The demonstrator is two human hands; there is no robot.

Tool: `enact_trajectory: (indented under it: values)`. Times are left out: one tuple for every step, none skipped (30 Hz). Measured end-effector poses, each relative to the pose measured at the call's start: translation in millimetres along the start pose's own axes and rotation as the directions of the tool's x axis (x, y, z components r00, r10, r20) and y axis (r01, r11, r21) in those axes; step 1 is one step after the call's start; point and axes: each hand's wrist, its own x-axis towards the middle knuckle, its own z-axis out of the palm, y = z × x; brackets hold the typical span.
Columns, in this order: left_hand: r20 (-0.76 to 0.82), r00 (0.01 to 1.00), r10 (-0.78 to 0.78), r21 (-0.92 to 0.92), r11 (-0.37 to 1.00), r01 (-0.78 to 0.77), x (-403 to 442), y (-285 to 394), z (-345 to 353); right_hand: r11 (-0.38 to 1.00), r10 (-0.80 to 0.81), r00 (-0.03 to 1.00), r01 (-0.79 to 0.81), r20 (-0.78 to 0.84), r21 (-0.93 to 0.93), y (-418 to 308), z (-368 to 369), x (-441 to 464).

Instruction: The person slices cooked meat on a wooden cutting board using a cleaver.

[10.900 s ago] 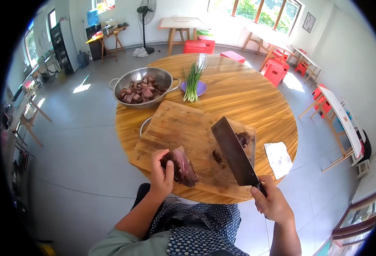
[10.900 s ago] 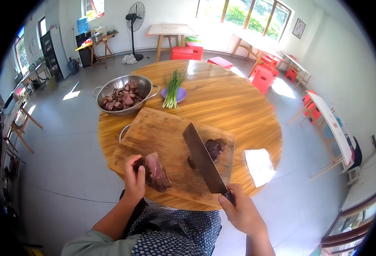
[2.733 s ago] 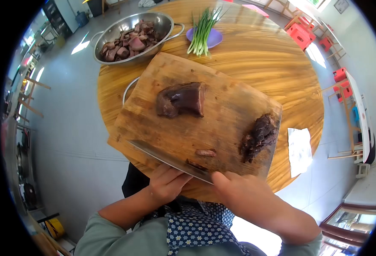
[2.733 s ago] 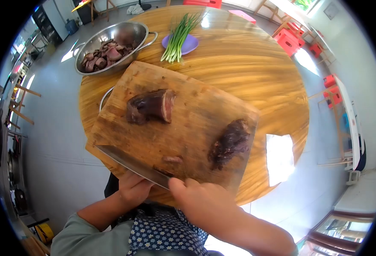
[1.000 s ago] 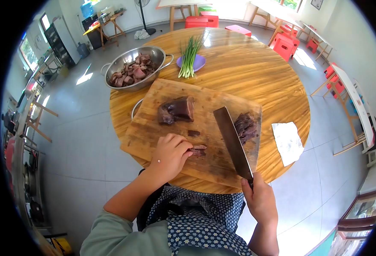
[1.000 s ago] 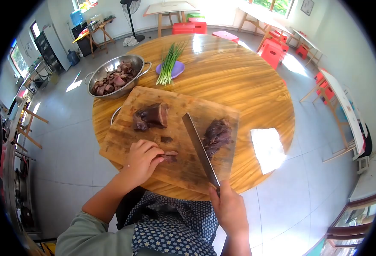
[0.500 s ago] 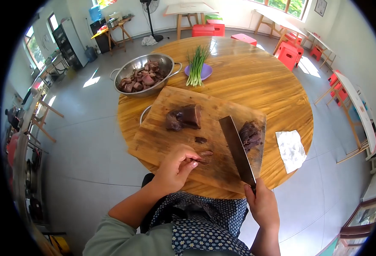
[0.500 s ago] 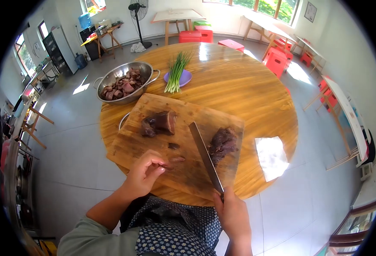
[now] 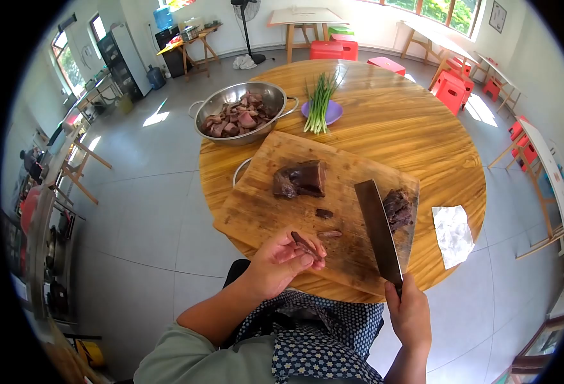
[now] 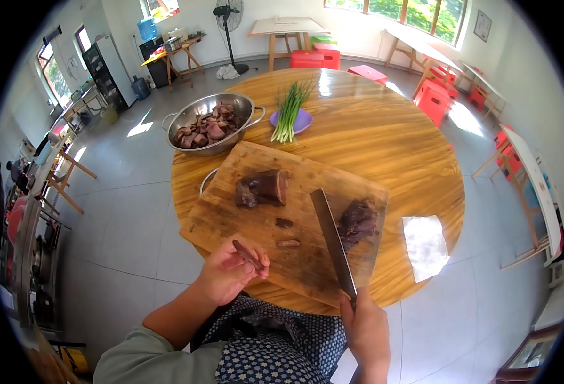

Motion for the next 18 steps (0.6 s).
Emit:
enact_trajectory:
  values:
    - [0.001, 1.000, 0.000, 0.000, 1.000, 0.000, -1.0, 0.5, 1.0, 1.000, 0.000, 1.000, 0.000, -0.001, 0.000, -0.1, 0.3, -0.1]
    - [0.031, 0.999, 0.034, 0.015, 0.999, -0.035, -2.0, 0.6, 1.7, 1.000, -0.006, 1.000, 0.006, -0.012, 0.001, -0.5, 0.7, -0.2]
    - [0.062, 0.996, 0.068, 0.030, 0.997, -0.070, -3.2, 0.8, 2.8, 1.000, -0.013, 1.000, 0.013, -0.023, 0.003, -0.6, 0.9, -0.3]
    - [0.064, 0.996, 0.068, 0.031, 0.997, -0.070, -4.8, 1.1, 4.6, 1.000, -0.014, 1.000, 0.014, -0.025, 0.003, -0.7, 1.0, -0.2]
    - [0.098, 0.983, 0.155, 0.090, 0.982, -0.164, -6.7, 1.8, 7.4, 1.000, -0.014, 1.000, 0.014, -0.024, -0.001, -0.7, 1.2, -0.1]
    - [0.136, 0.962, 0.238, 0.144, 0.956, -0.257, -8.4, 3.5, 11.2, 1.000, -0.014, 1.000, 0.014, -0.022, -0.006, -0.6, 1.4, -0.2]
    - [0.137, 0.961, 0.238, 0.144, 0.955, -0.258, -10.9, 8.6, 20.3, 1.000, -0.014, 1.000, 0.014, -0.023, -0.006, 0.5, 1.6, -0.6]
    - [0.211, 0.935, 0.284, 0.163, 0.933, -0.320, -13.8, 17.0, 34.2, 1.000, -0.026, 0.999, 0.026, -0.031, 0.009, 2.2, 2.2, -0.6]
    - [0.283, 0.902, 0.325, 0.180, 0.906, -0.382, -15.9, 24.7, 46.1, 0.999, -0.039, 0.999, 0.040, -0.038, 0.027, 3.3, 3.5, -0.5]
    - [0.427, 0.803, 0.416, 0.116, 0.856, -0.504, -12.5, 29.0, 55.2, 0.998, -0.045, 0.998, 0.046, -0.034, 0.032, 4.2, 4.6, -0.3]
    - [0.490, 0.744, 0.455, 0.087, 0.823, -0.561, -10.6, 33.6, 67.5, 0.998, -0.058, 0.997, 0.060, -0.053, 0.027, 5.3, 5.1, -0.4]
    - [0.549, 0.677, 0.490, 0.050, 0.789, -0.612, -8.9, 38.1, 80.0, 0.997, -0.074, 0.995, 0.076, -0.074, 0.024, 5.6, 6.2, 0.8]
    - [0.564, 0.606, 0.561, -0.058, 0.759, -0.648, -9.9, 44.2, 96.6, 0.996, -0.082, 0.994, 0.084, -0.068, 0.029, 6.1, 7.1, 1.7]
    - [0.569, 0.570, 0.593, -0.112, 0.743, -0.660, -10.4, 47.3, 102.5, 0.997, -0.070, 0.995, 0.073, -0.065, 0.037, 7.2, 7.2, 1.5]
    - [0.572, 0.533, 0.623, -0.166, 0.725, -0.669, -10.7, 50.4, 108.3, 0.997, -0.056, 0.996, 0.059, -0.066, 0.044, 7.7, 7.6, 1.1]
    - [0.590, 0.523, 0.615, -0.191, 0.736, -0.649, -9.0, 51.7, 109.6, 0.993, -0.110, 0.988, 0.115, -0.112, 0.040, 6.4, 9.3, -1.1]
    - [0.594, 0.522, 0.612, -0.203, 0.742, -0.638, -8.9, 52.7, 110.9, 0.993, -0.102, 0.989, 0.107, -0.112, 0.042, 7.0, 9.3, -1.7]
    - [0.598, 0.522, 0.609, -0.215, 0.749, -0.627, -8.9, 53.7, 112.3, 0.992, -0.104, 0.989, 0.111, -0.109, 0.063, 7.1, 9.6, -1.5]
